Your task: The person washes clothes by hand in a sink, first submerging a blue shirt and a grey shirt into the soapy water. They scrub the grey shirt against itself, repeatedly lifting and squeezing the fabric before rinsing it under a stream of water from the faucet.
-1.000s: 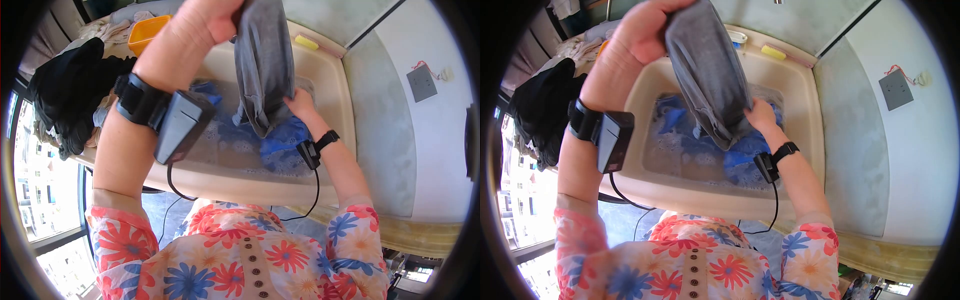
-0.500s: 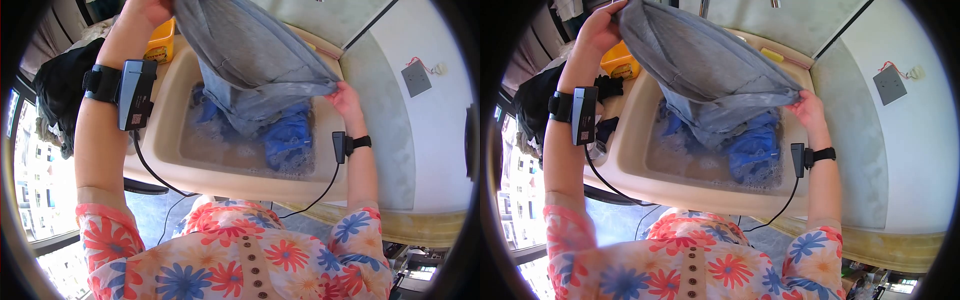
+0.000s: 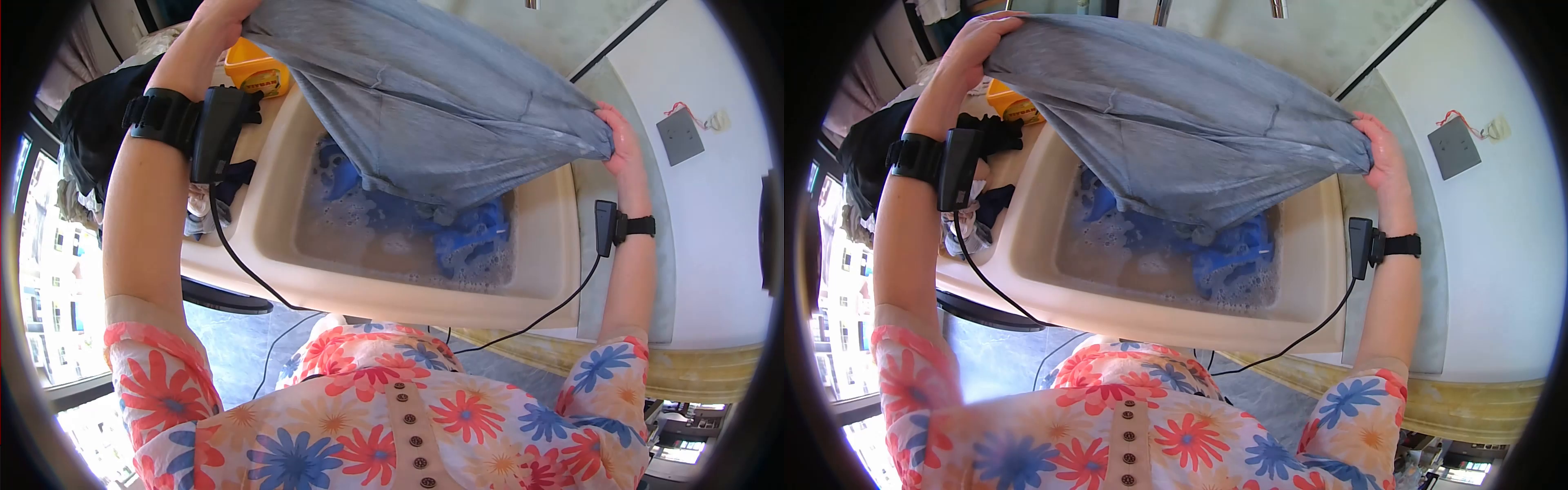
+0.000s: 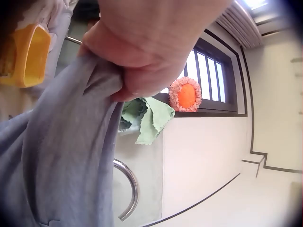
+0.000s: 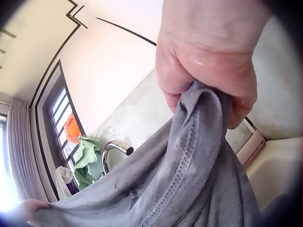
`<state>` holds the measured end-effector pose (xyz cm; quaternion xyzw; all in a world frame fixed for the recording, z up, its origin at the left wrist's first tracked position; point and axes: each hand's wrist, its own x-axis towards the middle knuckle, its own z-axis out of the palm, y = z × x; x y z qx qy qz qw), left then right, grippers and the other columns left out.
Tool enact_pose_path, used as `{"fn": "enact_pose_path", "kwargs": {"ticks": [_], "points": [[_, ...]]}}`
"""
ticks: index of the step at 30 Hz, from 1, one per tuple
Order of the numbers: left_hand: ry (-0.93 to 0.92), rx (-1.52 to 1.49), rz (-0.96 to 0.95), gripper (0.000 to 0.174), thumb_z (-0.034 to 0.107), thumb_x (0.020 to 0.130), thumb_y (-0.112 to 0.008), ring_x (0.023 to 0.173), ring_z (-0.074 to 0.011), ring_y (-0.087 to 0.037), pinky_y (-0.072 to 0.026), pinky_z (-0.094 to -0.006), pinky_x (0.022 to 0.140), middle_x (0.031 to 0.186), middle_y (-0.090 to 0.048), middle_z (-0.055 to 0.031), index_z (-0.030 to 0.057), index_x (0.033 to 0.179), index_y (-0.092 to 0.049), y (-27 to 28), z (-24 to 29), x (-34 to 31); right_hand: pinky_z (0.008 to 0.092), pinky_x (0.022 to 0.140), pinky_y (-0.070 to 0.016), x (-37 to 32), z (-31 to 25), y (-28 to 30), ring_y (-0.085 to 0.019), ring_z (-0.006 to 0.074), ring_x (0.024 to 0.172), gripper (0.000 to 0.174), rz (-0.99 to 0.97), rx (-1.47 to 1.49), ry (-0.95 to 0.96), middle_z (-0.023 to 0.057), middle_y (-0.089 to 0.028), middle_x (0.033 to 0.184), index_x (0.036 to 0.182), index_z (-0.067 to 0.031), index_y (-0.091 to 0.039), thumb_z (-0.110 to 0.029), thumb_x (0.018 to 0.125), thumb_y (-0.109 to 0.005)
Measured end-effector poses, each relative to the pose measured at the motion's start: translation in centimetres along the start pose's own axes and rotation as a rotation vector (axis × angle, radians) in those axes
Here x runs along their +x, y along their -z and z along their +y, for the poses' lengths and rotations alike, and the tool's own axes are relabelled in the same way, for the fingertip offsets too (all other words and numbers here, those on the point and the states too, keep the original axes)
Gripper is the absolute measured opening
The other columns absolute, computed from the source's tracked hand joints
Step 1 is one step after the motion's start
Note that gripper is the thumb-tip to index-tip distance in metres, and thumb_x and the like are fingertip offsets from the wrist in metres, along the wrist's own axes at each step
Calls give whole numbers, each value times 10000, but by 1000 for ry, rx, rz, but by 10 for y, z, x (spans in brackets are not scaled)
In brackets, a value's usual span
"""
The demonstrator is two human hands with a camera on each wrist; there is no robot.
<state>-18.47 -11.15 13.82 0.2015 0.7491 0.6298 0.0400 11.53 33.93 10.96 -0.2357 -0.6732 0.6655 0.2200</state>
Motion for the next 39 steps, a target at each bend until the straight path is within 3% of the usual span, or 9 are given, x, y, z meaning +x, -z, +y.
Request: {"fn": "enact_pose_path", "kwargs": {"ticks": [7,9,13,14,17,22,29,31,39], "points": [[-26,149,-156,190,84,812,-463,697,-244,-598,-476,-356,661,785,-627,-108,-26,864,-609,-61,44,-53,270,690,-467,-15,17,-28,-560,116,782,282,21,-559,-211,43,-582,842,1060,-90,-533,-132,782,-548],[-453,488,-368,174,84,696,-578,657,-191,-574,-451,-324,598,711,-616,-74,25,846,-644,-76,33,-44,274,719,-464,-29,22,-62,-554,104,810,309,-123,-965,-171,45,-590,868,1088,-114,-527,-179,790,-574],[-109,401,-513,284,234,720,-570,626,-109,-505,-408,-285,572,672,-586,-46,-23,825,-628,-138,49,-80,249,620,-438,-57,52,-160,-536,106,687,377,-373,-410,284,37,-599,824,1078,-76,-549,-271,766,-629],[-213,441,-553,245,247,647,-555,604,-265,-588,-472,-376,561,657,-591,-151,45,754,-643,-153,38,-74,249,620,-438,-58,52,-176,-536,106,687,377,-369,-408,282,37,-599,824,1078,-76,-549,-271,766,-629],[-347,524,-573,293,242,683,-578,589,-133,-498,-407,-288,569,597,-549,-96,-26,796,-619,-154,46,-80,236,637,-428,-60,38,-192,-535,104,708,318,-450,-523,172,41,-601,813,1012,-34,-579,-226,765,-638],[-478,914,-602,322,211,599,-608,696,-264,-587,-456,-339,661,713,-602,-152,10,849,-621,-120,-1,-64,211,655,-431,-41,11,-151,-543,85,722,204,-436,-144,113,29,-602,820,937,16,-583,-109,777,-603],[-48,682,-328,279,186,678,-541,863,-259,-586,-463,-362,746,867,-624,-114,64,912,-629,-133,-74,-74,208,688,-434,-35,-39,-130,-551,88,760,192,-331,-141,187,35,-600,854,957,8,-578,-74,784,-593],[256,52,-355,311,261,739,-555,768,-198,-589,-479,-317,649,817,-621,-81,27,934,-616,-139,-83,-77,202,695,-430,-36,-42,-130,-549,86,772,198,-311,-186,215,32,-596,849,963,9,-575,-79,787,-595],[222,184,-411,340,376,771,-599,452,-58,-400,-281,-241,357,551,-439,35,41,826,-628,-99,-48,-60,202,677,-411,-26,-31,-91,-517,52,752,190,-279,-568,255,-6,-594,805,904,0,-604,-134,771,-633]]}}
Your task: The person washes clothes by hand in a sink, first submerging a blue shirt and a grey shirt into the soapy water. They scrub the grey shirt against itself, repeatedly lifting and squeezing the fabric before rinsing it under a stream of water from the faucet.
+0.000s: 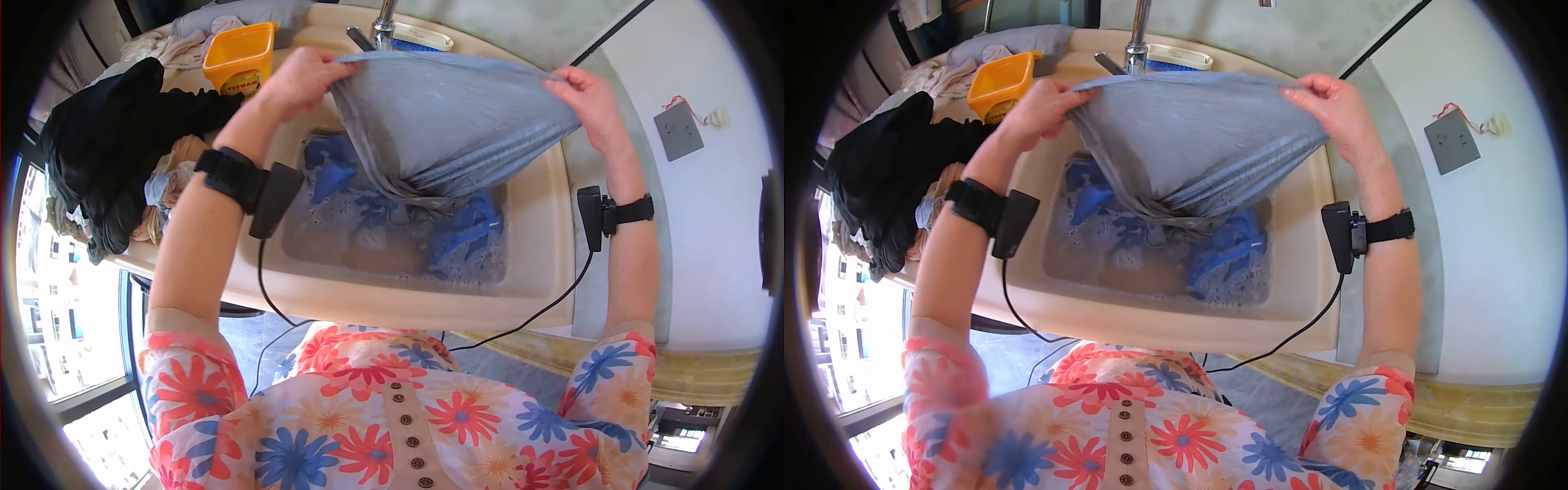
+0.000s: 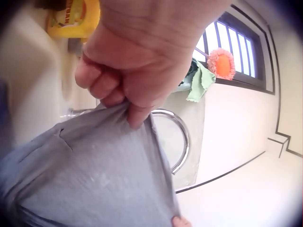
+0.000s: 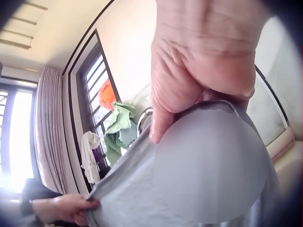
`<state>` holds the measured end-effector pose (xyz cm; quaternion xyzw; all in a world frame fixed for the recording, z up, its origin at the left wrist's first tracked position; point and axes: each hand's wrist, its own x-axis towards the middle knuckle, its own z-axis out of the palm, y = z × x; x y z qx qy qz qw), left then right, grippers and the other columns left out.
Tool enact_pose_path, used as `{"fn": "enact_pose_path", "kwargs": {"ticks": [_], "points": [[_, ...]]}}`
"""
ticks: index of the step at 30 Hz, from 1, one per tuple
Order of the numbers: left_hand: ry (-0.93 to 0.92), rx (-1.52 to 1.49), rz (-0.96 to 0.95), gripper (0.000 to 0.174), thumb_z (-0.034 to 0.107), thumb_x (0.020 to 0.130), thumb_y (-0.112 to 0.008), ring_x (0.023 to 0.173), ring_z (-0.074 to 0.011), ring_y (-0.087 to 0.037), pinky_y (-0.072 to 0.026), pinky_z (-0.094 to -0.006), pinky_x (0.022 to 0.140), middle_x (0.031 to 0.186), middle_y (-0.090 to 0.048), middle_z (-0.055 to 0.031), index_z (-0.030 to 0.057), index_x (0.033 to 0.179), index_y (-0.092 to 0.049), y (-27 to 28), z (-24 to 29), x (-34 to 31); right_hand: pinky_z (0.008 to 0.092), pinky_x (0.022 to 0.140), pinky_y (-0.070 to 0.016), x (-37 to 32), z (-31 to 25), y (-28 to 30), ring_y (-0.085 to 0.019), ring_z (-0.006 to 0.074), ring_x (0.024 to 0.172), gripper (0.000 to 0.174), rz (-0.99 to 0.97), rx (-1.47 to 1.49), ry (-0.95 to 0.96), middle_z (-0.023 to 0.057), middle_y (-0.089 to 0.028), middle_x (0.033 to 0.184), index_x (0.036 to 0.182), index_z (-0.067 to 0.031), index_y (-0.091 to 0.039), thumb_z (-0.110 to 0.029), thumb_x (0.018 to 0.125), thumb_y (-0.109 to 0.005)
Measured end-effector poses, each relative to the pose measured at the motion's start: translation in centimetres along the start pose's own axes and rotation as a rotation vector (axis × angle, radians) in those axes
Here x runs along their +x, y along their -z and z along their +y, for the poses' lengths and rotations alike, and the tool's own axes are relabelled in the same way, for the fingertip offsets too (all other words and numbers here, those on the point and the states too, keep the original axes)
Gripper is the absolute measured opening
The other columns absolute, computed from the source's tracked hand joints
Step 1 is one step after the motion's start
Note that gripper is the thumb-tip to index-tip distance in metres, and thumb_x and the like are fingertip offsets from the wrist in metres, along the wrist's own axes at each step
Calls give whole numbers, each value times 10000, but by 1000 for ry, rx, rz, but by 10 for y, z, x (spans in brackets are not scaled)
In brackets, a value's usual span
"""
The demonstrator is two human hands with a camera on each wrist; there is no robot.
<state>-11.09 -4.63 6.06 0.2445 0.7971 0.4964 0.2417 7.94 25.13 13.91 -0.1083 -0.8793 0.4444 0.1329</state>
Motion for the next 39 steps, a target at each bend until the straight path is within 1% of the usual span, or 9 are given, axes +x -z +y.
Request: {"fn": "enact_pose_path", "kwargs": {"ticks": [6,9,11,17,23,27,29,32,39], "points": [[-337,10,287,324,327,698,-665,441,-102,-446,-326,-239,373,543,-488,-12,40,845,-638,26,18,9,276,626,-435,-17,32,-27,-541,103,692,251,-309,-131,-23,15,-606,774,873,-3,-612,-219,752,-656],[-151,-638,204,256,183,855,-481,729,-141,-591,-499,-272,600,841,-609,-67,-18,979,-581,42,36,-1,293,640,-458,-19,70,-26,-590,168,735,215,-337,-905,-99,76,-614,769,880,-33,-611,-219,775,-620],[-196,-523,124,247,180,851,-490,734,-140,-592,-497,-260,630,850,-610,-64,-15,969,-585,52,45,-9,332,675,-474,-26,118,-25,-608,222,785,190,67,-839,-153,119,-607,741,922,-62,-597,-206,801,-574],[-293,-235,-51,209,167,828,-530,711,-99,-577,-477,-226,658,793,-610,-27,-1,924,-609,62,74,-17,475,694,-487,-26,138,-20,-595,304,853,349,127,223,-906,132,-592,945,1169,-39,-417,-246,887,-415],[-357,671,40,239,217,687,-688,625,-82,-542,-451,-243,610,716,-576,31,65,865,-642,74,85,-31,491,833,-439,-21,122,-32,-560,296,955,312,314,1026,-580,122,-578,967,1164,-33,-423,-172,921,-287],[-24,1009,-38,328,225,575,-735,599,-114,-536,-430,-280,518,679,-561,2,45,833,-642,88,79,-44,375,814,-455,-7,142,4,-569,224,899,244,171,1013,-540,77,-586,897,1047,-52,-520,-201,892,-406],[56,1110,-5,344,218,556,-733,588,-127,-538,-425,-291,488,670,-558,-17,34,831,-641,112,54,-34,263,713,-442,-10,129,23,-550,144,765,222,137,426,-388,21,-579,823,908,-70,-577,-273,818,-565],[-68,1023,159,261,77,664,-573,403,-156,-450,-377,-301,366,576,-511,-80,57,920,-615,131,29,-25,224,606,-376,-17,85,35,-470,84,673,292,72,20,-341,-25,-534,726,781,-86,-579,-355,721,-678],[108,-349,443,303,233,862,-437,665,-243,-628,-522,-347,489,855,-615,-139,13,1048,-533,118,13,-20,209,553,-352,-12,29,54,-426,39,600,312,35,-417,-317,-58,-502,648,720,-70,-590,-376,755,-641]]}}
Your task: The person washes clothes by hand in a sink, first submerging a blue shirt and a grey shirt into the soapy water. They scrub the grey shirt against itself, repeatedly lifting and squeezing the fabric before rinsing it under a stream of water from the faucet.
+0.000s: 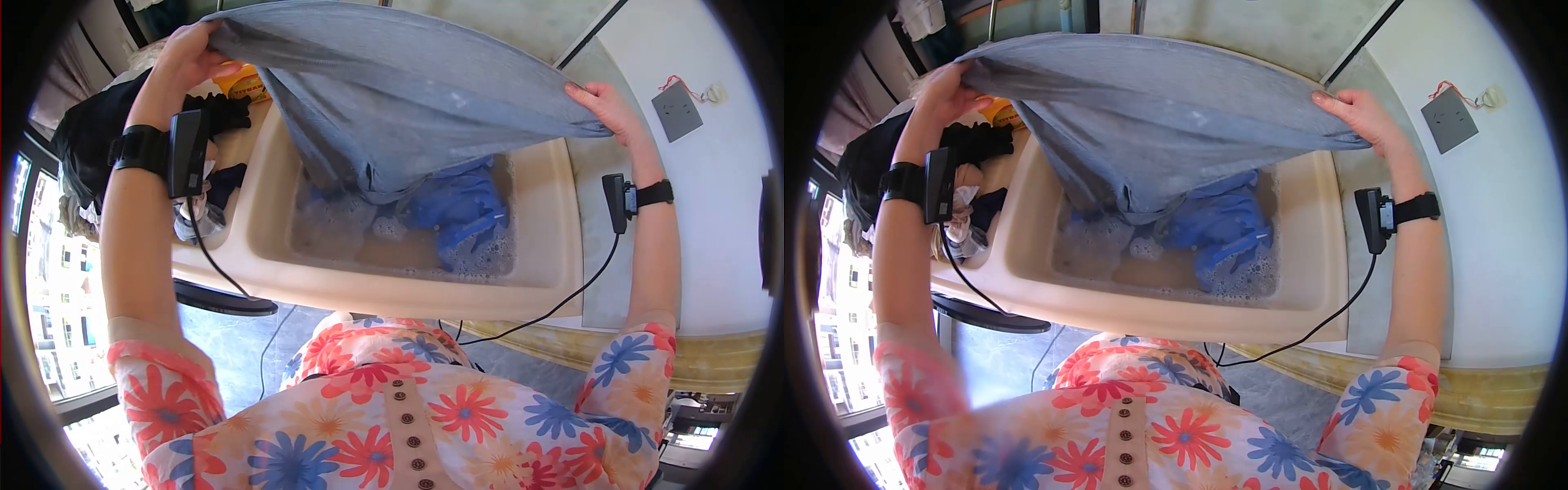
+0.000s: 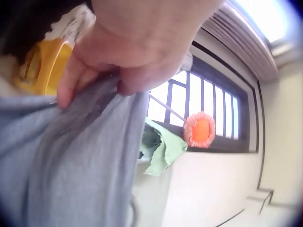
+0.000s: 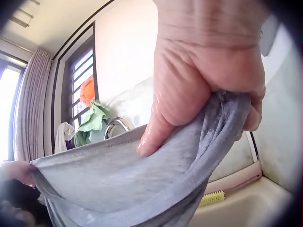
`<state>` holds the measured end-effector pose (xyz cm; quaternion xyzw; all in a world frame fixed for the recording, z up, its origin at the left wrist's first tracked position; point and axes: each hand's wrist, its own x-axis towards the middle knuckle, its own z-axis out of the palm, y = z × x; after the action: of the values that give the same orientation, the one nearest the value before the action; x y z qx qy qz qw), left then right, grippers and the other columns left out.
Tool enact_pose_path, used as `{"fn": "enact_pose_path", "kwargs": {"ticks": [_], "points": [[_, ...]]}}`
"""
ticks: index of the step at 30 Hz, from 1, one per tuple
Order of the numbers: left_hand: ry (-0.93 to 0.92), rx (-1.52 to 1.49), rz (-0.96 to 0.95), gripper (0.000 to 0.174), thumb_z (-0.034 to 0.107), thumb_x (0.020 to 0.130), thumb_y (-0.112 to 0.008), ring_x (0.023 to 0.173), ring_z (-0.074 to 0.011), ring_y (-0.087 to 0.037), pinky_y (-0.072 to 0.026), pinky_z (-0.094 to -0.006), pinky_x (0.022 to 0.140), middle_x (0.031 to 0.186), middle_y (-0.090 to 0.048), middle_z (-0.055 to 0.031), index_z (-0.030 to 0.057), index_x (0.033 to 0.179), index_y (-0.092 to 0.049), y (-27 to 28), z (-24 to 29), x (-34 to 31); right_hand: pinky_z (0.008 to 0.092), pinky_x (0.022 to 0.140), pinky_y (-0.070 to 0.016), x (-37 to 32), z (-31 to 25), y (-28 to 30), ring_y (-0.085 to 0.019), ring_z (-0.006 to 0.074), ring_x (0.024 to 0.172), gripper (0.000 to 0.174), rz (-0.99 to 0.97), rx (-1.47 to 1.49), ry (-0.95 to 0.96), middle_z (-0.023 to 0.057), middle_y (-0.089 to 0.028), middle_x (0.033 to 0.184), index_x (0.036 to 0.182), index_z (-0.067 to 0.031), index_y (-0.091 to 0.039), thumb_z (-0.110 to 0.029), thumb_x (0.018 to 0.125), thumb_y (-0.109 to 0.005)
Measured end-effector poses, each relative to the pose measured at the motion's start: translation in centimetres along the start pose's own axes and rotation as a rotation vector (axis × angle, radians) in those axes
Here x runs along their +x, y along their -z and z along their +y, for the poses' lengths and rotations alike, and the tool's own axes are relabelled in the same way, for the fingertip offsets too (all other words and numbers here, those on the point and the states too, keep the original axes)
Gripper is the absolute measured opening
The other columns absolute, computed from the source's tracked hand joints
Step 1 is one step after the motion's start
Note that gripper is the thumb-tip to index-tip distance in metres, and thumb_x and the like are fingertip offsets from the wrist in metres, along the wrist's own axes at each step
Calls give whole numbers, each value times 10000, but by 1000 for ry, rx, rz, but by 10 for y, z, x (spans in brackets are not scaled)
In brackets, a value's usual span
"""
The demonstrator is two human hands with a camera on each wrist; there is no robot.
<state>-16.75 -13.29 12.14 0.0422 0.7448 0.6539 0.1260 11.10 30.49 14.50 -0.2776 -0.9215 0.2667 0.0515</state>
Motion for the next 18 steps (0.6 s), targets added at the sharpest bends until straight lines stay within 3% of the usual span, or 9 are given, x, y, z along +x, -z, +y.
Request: {"fn": "enact_pose_path", "kwargs": {"ticks": [1,2,3,5,7,9,10,14,18], "points": [[15,-348,-24,332,273,879,-422,715,-263,-635,-540,-369,529,912,-616,-142,4,1037,-536,-3,-5,4,207,553,-352,-2,-3,2,-426,38,603,318,-61,4,8,-58,-506,652,726,-62,-593,-375,748,-646],[-8,-454,26,293,210,864,-412,705,-279,-630,-544,-391,575,945,-599,-165,-8,980,-571,-6,-7,10,206,552,-351,-4,-7,5,-425,36,605,324,-123,7,16,-59,-510,656,732,-54,-597,-373,741,-650],[-6,-459,29,293,210,864,-412,705,-279,-630,-544,-391,575,945,-599,-165,-8,980,-571,-3,-6,19,206,552,-351,-11,-14,8,-425,36,605,324,-125,2,18,-59,-510,656,732,-54,-597,-373,741,-650],[40,-436,-95,217,196,887,-442,851,-205,-596,-474,-339,811,914,-611,-52,86,1022,-571,7,-3,34,198,551,-350,-25,-25,12,-429,34,597,309,-385,-36,123,-60,-515,666,758,-43,-602,-340,714,-674],[61,-389,-179,161,148,838,-508,820,-180,-595,-479,-297,789,852,-620,-29,92,947,-612,14,10,25,202,520,-344,-23,-19,19,-422,36,575,288,-427,-122,129,-61,-512,658,779,-38,-604,-308,708,-672],[-202,21,-372,170,95,773,-556,802,-159,-590,-486,-289,762,848,-616,-18,78,936,-600,22,19,16,206,489,-338,-23,-11,27,-414,38,552,270,-467,-209,129,-61,-509,650,800,-32,-605,-276,702,-669],[-174,134,-457,248,33,667,-588,749,-126,-568,-482,-255,722,835,-593,-21,60,914,-589,25,26,14,205,449,-316,-25,-10,31,-395,39,518,241,-414,-213,23,-61,-493,623,818,-35,-604,-245,709,-648],[-240,572,-507,373,-5,515,-550,658,-106,-507,-436,-186,631,781,-537,-15,37,885,-578,30,51,-15,223,347,-258,-24,9,37,-361,53,421,176,-254,-409,-111,-37,-477,573,818,-55,-603,-202,721,-594],[-263,799,-409,383,-16,496,-533,679,-112,-511,-427,-189,608,783,-533,-19,27,875,-577,36,66,-23,214,329,-260,-24,1,37,-373,59,392,185,-209,-258,-277,-15,-490,565,909,-60,-574,-182,771,-550]]}}
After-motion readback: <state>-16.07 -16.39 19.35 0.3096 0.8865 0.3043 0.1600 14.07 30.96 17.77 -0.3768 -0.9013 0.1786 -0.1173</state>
